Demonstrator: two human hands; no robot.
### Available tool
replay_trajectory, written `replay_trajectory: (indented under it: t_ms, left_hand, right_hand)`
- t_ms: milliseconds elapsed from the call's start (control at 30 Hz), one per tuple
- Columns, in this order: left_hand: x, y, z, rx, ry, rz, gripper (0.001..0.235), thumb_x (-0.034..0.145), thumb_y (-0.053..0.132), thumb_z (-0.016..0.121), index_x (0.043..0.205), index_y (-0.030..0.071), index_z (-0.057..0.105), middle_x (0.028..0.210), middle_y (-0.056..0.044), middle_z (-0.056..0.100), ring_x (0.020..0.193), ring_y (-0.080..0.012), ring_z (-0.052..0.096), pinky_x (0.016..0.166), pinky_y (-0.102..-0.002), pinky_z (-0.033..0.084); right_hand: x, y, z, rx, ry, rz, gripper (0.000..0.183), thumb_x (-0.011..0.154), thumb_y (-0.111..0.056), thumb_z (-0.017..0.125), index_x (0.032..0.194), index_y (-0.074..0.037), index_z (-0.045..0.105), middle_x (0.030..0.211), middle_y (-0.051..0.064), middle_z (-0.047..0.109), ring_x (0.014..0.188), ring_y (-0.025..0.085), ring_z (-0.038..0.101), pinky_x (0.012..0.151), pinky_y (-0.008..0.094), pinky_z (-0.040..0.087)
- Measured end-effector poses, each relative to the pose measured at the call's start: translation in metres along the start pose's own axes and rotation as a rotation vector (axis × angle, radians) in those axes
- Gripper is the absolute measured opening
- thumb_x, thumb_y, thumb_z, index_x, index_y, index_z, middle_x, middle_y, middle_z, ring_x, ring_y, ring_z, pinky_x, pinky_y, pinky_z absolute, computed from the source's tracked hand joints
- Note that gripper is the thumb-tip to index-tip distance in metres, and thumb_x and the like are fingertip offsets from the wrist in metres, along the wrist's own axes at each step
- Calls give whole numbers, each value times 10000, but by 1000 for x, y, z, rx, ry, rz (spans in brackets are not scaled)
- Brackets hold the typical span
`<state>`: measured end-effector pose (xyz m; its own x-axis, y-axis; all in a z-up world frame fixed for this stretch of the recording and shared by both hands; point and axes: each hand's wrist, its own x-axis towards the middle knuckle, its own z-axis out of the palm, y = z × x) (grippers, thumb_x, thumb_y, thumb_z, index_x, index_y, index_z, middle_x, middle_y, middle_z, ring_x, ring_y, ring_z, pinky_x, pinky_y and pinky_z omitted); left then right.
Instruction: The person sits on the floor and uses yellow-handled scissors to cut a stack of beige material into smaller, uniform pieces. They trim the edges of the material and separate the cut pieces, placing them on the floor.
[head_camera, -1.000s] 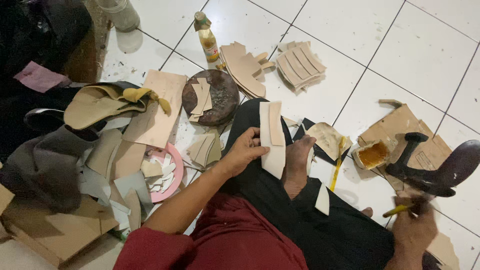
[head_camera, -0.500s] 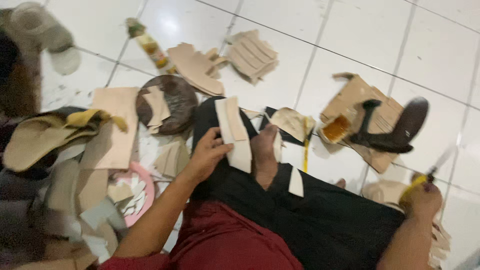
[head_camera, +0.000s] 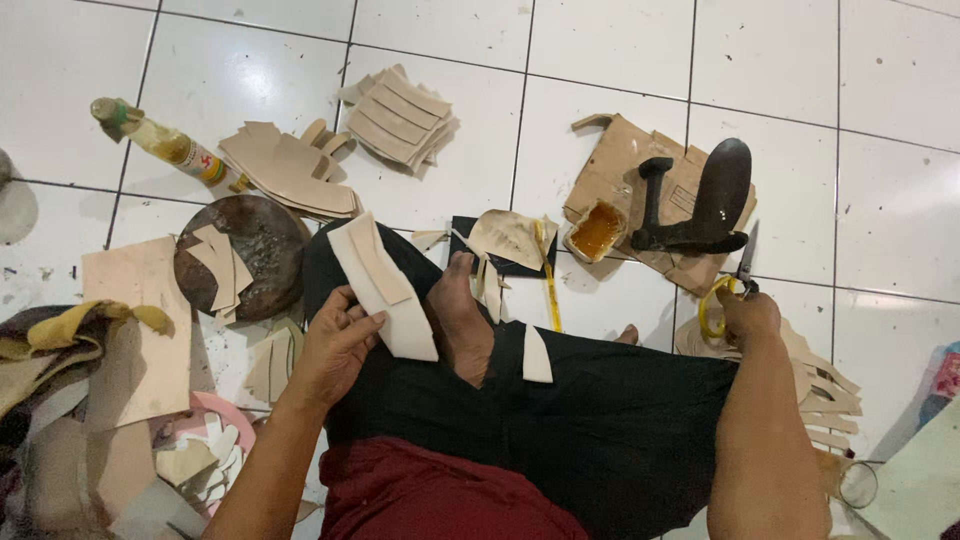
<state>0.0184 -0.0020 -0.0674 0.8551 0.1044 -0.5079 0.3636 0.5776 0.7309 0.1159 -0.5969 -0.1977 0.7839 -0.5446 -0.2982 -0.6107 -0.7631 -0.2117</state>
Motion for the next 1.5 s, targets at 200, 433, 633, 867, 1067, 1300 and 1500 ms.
replay_trajectory:
  t_ms: [200, 433, 633, 867, 1067, 1300, 1500]
  left_hand:
    - [5, -4, -3, 23, 6, -3, 435, 746, -19, 667, 1121, 77, 469, 941, -99, 633, 792, -172, 609, 675, -249, 499]
    - [6, -5, -7, 36, 3, -9, 484, 749, -2, 672, 1177, 87, 465, 966, -106, 627, 838, -189, 624, 728, -284, 525]
    - [6, -10, -8, 2, -16, 16, 468, 760, -20, 658, 1172, 94, 468, 967, -98, 632, 848, -177, 622, 739, -275, 524]
    - [11, -19, -15, -14, -47, 55, 508, 745, -16, 668, 1196, 82, 456, 1003, -114, 619, 874, -190, 617, 756, -299, 541]
    - [10, -16, -7, -16, -94, 73, 539, 742, 11, 669, 1223, 91, 440, 1012, -98, 614, 910, -178, 617, 777, -302, 545]
    - [13, -21, -2, -62, -143, 127, 535, 731, -11, 679, 1212, 70, 460, 1008, -112, 624, 920, -196, 617, 783, -331, 544]
    - [0, -27, 24, -38, -181, 152, 526, 731, -4, 684, 1198, 101, 464, 979, -98, 653, 920, -170, 616, 800, -311, 522]
  right_hand:
    - [-37, -55, -24, -128, -195, 33, 443, 787, -274, 511, 953, 98, 687, 972, 305, 664, 1025, 445, 582, 832, 514, 462]
    - [-36, -40, -10, -49, -115, 57, 381, 774, -352, 590, 812, 10, 703, 705, 233, 661, 799, 437, 642, 655, 501, 507]
    - [-53, -49, -15, -38, 43, -92, 478, 847, -410, 606, 1044, 22, 660, 907, 297, 643, 917, 469, 604, 738, 533, 497]
    - [-180, -138, -30, 187, -310, -426, 329, 890, -324, 540, 1042, -60, 664, 870, 225, 664, 903, 427, 618, 835, 520, 447]
    - [-253, -198, -4, 248, -447, -563, 356, 892, -408, 548, 1087, -127, 648, 902, 141, 682, 884, 316, 620, 893, 558, 272]
    - [-298, -234, -10, 626, -305, -575, 280, 917, -205, 541, 1129, -38, 614, 969, 208, 653, 899, 356, 633, 791, 465, 475]
    - [-332, -267, -14, 768, -425, -653, 431, 873, -234, 541, 1236, -3, 515, 1014, 253, 622, 963, 367, 607, 849, 482, 457]
